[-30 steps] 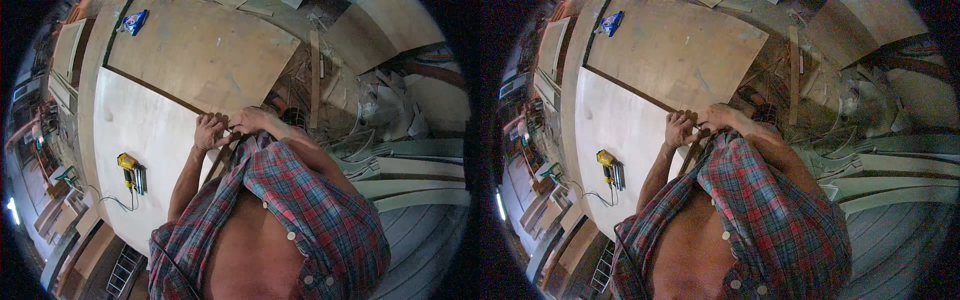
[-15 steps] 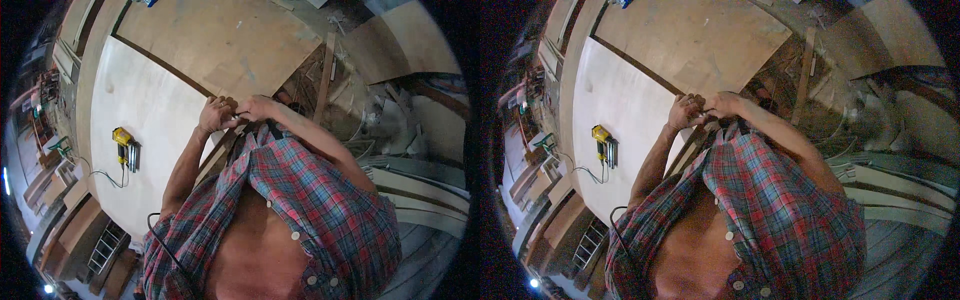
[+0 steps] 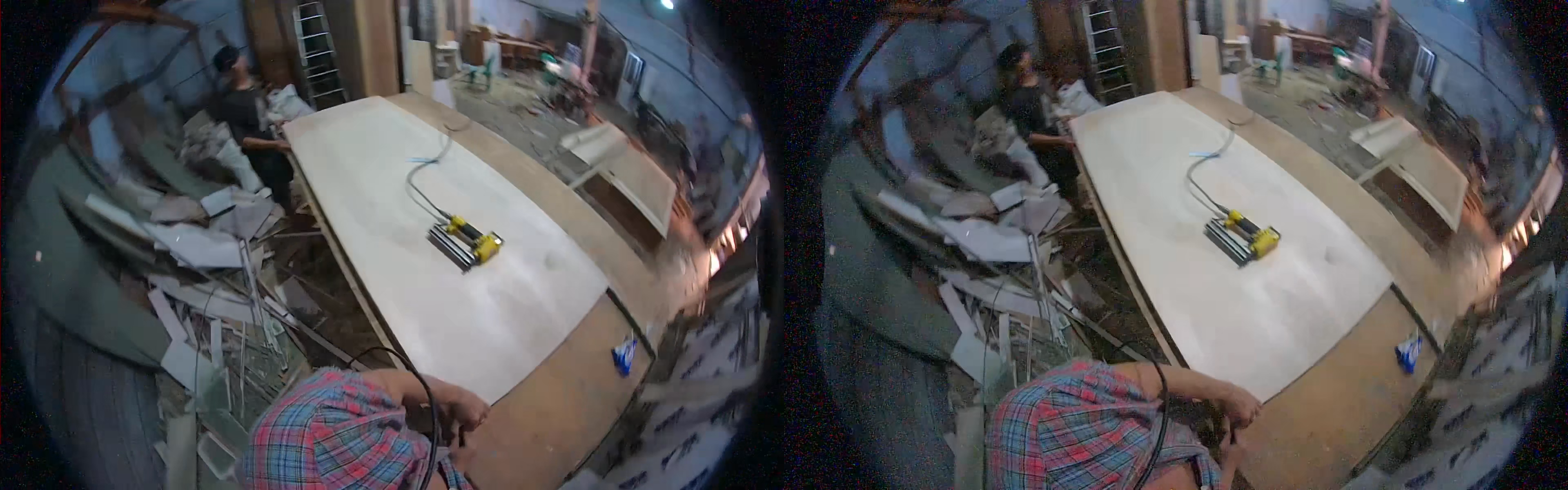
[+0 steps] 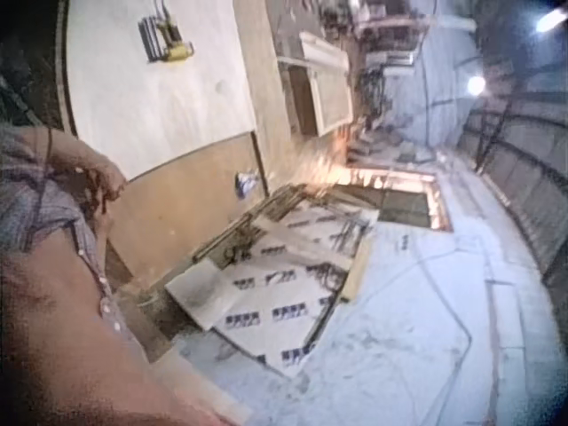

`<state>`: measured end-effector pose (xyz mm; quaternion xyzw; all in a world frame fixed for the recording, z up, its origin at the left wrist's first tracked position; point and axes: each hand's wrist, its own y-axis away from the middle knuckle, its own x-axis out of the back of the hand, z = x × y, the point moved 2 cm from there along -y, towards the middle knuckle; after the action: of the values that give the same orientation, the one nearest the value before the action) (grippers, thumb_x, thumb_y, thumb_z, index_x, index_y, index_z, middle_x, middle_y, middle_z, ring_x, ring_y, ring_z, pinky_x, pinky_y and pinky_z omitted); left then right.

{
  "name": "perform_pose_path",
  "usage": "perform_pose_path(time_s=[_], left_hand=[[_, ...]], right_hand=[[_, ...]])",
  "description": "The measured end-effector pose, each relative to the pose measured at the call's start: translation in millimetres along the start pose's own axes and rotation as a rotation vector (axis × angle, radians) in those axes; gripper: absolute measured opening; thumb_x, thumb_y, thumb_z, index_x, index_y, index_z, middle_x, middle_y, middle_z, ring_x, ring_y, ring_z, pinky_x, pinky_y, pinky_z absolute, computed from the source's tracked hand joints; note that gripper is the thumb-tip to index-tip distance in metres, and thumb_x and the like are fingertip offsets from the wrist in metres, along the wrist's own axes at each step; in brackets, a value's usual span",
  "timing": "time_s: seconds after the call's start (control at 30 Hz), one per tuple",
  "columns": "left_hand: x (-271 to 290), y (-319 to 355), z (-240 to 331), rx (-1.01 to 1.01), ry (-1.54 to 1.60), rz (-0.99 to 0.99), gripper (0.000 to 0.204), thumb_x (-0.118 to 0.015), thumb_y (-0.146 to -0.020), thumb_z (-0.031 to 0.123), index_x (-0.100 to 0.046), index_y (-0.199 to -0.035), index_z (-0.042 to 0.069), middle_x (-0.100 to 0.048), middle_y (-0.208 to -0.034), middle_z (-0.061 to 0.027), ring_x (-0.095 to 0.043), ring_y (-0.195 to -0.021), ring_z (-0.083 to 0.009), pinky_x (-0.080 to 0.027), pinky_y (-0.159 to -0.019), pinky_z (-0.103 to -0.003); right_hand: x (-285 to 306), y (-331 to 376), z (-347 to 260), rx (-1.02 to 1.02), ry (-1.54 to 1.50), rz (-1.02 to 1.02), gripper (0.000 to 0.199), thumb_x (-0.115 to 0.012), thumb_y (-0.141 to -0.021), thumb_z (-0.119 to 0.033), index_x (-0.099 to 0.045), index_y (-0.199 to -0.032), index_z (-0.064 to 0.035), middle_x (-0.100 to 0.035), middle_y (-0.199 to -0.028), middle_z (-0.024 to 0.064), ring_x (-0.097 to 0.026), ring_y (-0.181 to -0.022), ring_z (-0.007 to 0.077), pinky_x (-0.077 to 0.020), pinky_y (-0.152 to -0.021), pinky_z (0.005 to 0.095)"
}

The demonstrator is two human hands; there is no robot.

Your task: The person builds a piece of furniture by aligning a thin wooden strip against the edge of a large wooden board and securing it using a pneumatic nail gun.

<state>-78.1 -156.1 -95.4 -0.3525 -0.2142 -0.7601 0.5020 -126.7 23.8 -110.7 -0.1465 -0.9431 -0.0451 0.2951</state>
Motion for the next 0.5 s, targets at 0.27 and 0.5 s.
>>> perform_pose_path(time_s=[0.27, 0.5], left_hand=[[-13.0, -10.2, 3.3, -0.054, -0.459, 0.078, 0.034, -0.075, -0.063, 0.047, -0.074, -0.068, 0.014, -0.069, -0.08, -0.0063, -0.061, -0.09, -0.0298, -0.044, -0.089, -0.044], [-5.6, -19.9, 6.1, -0.046, -0.431, -0.04, 0.023, -0.074, -0.067, 0.041, -0.074, -0.065, 0.017, -0.069, -0.077, -0.0041, -0.063, -0.085, -0.0268, -0.045, -0.084, -0.041]], right_hand=[[16.1, 2.1, -13.4, -0.192, 0.008, -0.156, 0.031, -0.064, -0.089, -0.029, -0.07, -0.105, -0.0035, -0.064, -0.074, 0.0229, -0.067, -0.069, 0.029, -0.0499, -0.063, 0.0427], [23.4, -0.6, -34.4, -0.215, -0.072, -0.046, 0.04, -0.059, -0.093, -0.037, -0.069, -0.105, -0.0002, -0.065, -0.08, 0.0253, -0.066, -0.075, 0.0345, -0.0493, -0.067, 0.0443]])
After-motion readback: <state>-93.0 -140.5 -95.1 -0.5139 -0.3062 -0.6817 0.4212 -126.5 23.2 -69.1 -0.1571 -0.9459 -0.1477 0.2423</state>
